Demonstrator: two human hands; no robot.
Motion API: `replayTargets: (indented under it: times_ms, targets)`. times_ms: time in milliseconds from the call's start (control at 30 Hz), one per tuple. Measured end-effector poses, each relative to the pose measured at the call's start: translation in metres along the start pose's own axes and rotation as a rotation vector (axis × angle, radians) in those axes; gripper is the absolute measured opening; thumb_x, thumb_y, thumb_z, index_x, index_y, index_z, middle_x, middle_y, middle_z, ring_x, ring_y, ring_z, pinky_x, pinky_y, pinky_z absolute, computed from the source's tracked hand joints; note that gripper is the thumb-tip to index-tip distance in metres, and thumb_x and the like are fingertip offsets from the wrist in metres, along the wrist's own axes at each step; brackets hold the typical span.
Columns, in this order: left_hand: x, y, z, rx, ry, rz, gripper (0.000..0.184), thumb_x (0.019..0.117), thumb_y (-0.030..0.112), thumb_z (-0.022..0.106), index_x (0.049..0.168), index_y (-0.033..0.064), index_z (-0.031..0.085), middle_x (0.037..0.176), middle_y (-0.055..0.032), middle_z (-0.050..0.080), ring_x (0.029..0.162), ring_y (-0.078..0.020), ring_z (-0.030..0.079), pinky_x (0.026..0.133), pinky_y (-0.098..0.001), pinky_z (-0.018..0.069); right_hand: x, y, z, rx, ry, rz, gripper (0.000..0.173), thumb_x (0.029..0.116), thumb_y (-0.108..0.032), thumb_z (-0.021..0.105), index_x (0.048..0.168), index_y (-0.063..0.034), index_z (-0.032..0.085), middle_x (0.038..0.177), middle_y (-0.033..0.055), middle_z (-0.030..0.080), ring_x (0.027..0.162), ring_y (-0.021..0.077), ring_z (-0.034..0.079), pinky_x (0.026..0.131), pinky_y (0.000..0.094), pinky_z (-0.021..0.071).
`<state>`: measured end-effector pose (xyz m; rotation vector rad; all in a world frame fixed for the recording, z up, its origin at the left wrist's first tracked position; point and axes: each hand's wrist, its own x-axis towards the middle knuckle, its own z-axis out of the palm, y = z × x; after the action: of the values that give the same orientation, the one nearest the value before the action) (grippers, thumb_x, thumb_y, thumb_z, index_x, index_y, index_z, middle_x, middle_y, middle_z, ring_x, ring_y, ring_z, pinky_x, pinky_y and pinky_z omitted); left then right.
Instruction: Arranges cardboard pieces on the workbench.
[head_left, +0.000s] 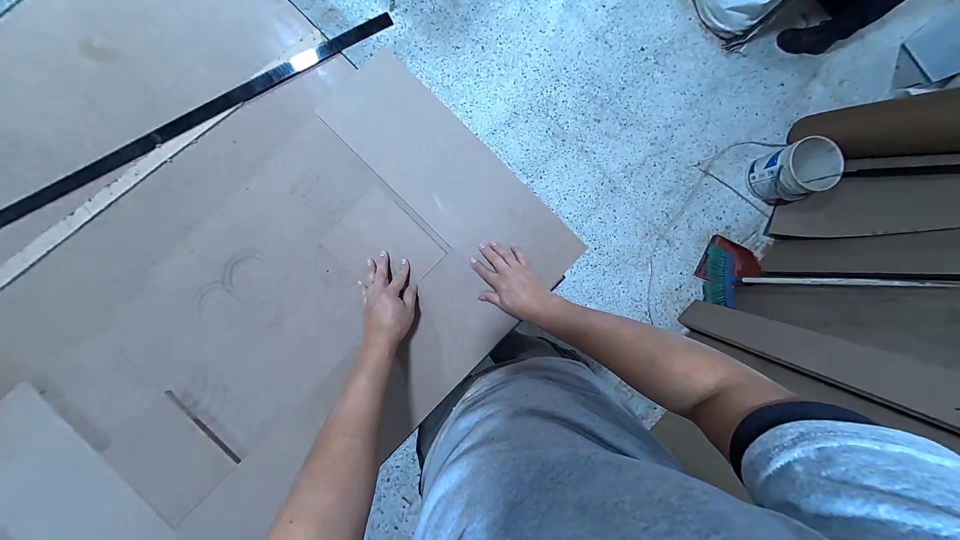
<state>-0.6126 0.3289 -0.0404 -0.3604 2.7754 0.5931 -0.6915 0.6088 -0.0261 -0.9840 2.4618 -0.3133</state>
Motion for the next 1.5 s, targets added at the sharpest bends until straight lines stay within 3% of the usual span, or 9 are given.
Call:
replayTargets:
  times_ms: [300, 567, 633, 800, 900, 1000, 1133, 1400, 1500]
  targets:
    - [0.007, 0.013, -0.001, -0.004, -0.011, -0.003, 0.049, 0.1053, 0.031, 0.053, 0.154, 0.0244, 0.050, 0.173, -0.0084, 0.017, 0.160, -0.0337, 0.007, 0.124, -0.0683, 0.0085, 0.000, 0.000, 0.000, -0.041, -0.009, -0.004, 0.069, 0.1025, -0.057, 0.051, 0.160, -0.0213, 0.038, 0.170, 0.0103, 0.025, 0.158, 0.0331, 0.019, 0.124, 0.0643, 0.0153]
    - [0.004, 0.016, -0.001, -0.020, 0.006, -0.010, 0.051, 0.1040, 0.030, 0.056, 0.154, 0.0224, 0.050, 0.172, -0.0089, 0.018, 0.160, -0.0339, 0.008, 0.123, -0.0687, 0.0113, 0.000, 0.000, 0.002, -0.041, -0.007, -0.007, 0.069, 0.1026, -0.058, 0.050, 0.160, -0.0211, 0.038, 0.170, 0.0104, 0.024, 0.158, 0.0321, 0.018, 0.125, 0.0639, 0.0154]
    - [-0.008, 0.023, -0.001, -0.047, 0.032, -0.019, 0.055, 0.1008, 0.029, 0.060, 0.154, 0.0211, 0.049, 0.172, -0.0123, 0.019, 0.159, -0.0358, 0.014, 0.122, -0.0709, 0.0148, -0.003, 0.002, 0.003, -0.004, 0.035, -0.011, 0.066, 0.1009, -0.054, 0.056, 0.157, -0.0208, 0.044, 0.168, 0.0120, 0.029, 0.157, 0.0324, 0.022, 0.124, 0.0638, 0.0181]
    - [-0.093, 0.030, -0.012, -0.134, 0.004, -0.148, 0.060, 0.0983, 0.032, 0.065, 0.155, 0.0247, 0.048, 0.171, -0.0084, 0.021, 0.154, -0.0363, 0.028, 0.121, -0.0665, 0.0250, -0.003, -0.001, 0.004, -0.066, 0.146, -0.070, 0.065, 0.0937, -0.052, 0.066, 0.150, -0.0217, 0.054, 0.160, 0.0152, 0.043, 0.149, 0.0347, 0.038, 0.118, 0.0634, 0.0337]
    - [-0.164, 0.003, 0.007, -0.170, 0.006, -0.146, 0.057, 0.1022, 0.038, 0.059, 0.156, 0.0261, 0.046, 0.171, -0.0039, 0.023, 0.157, -0.0255, 0.024, 0.127, -0.0600, 0.0180, 0.003, 0.001, 0.008, -0.096, 0.120, -0.078, 0.071, 0.0905, -0.051, 0.071, 0.149, -0.0144, 0.055, 0.158, 0.0236, 0.042, 0.144, 0.0444, 0.042, 0.113, 0.0689, 0.0361]
    - [-0.238, -0.025, 0.011, -0.293, -0.001, -0.251, 0.055, 0.1031, 0.034, 0.056, 0.157, 0.0251, 0.045, 0.170, -0.0041, 0.025, 0.157, -0.0215, 0.022, 0.129, -0.0535, 0.0157, 0.005, -0.007, 0.007, -0.094, 0.111, -0.013, 0.076, 0.0875, -0.043, 0.077, 0.151, -0.0104, 0.051, 0.159, 0.0249, 0.039, 0.143, 0.0479, 0.042, 0.112, 0.0712, 0.0353]
    - [-0.342, -0.075, 0.023, -0.408, 0.131, -0.490, 0.054, 0.1022, 0.034, 0.057, 0.154, 0.0218, 0.049, 0.168, -0.0049, 0.031, 0.154, -0.0229, 0.030, 0.127, -0.0484, 0.0238, -0.010, -0.061, 0.019, -0.086, 0.210, -0.042, 0.084, 0.0894, -0.039, 0.068, 0.158, -0.0021, 0.036, 0.159, 0.0277, 0.038, 0.141, 0.0490, 0.045, 0.112, 0.0675, 0.0375]
    - [-0.556, -0.179, 0.073, -0.621, 0.283, -0.884, 0.057, 0.1001, 0.031, 0.060, 0.154, 0.0184, 0.049, 0.168, -0.0053, 0.030, 0.150, -0.0221, 0.039, 0.121, -0.0427, 0.0387, -0.054, -0.282, 0.123, -0.051, 0.081, -0.351, 0.075, 0.0934, -0.035, 0.067, 0.156, -0.0028, 0.041, 0.158, 0.0256, 0.042, 0.140, 0.0442, 0.048, 0.112, 0.0627, 0.0412]
    - [-0.618, -0.219, 0.085, -0.695, 0.319, -0.987, 0.044, 0.0994, 0.029, 0.062, 0.139, 0.0104, 0.061, 0.159, -0.0091, 0.044, 0.140, -0.0216, 0.051, 0.115, -0.0410, 0.0456, -0.070, -0.367, 0.166, -0.016, 0.085, -0.469, 0.073, 0.0924, -0.036, 0.067, 0.154, -0.0046, 0.045, 0.155, 0.0219, 0.048, 0.136, 0.0396, 0.054, 0.110, 0.0582, 0.0460]
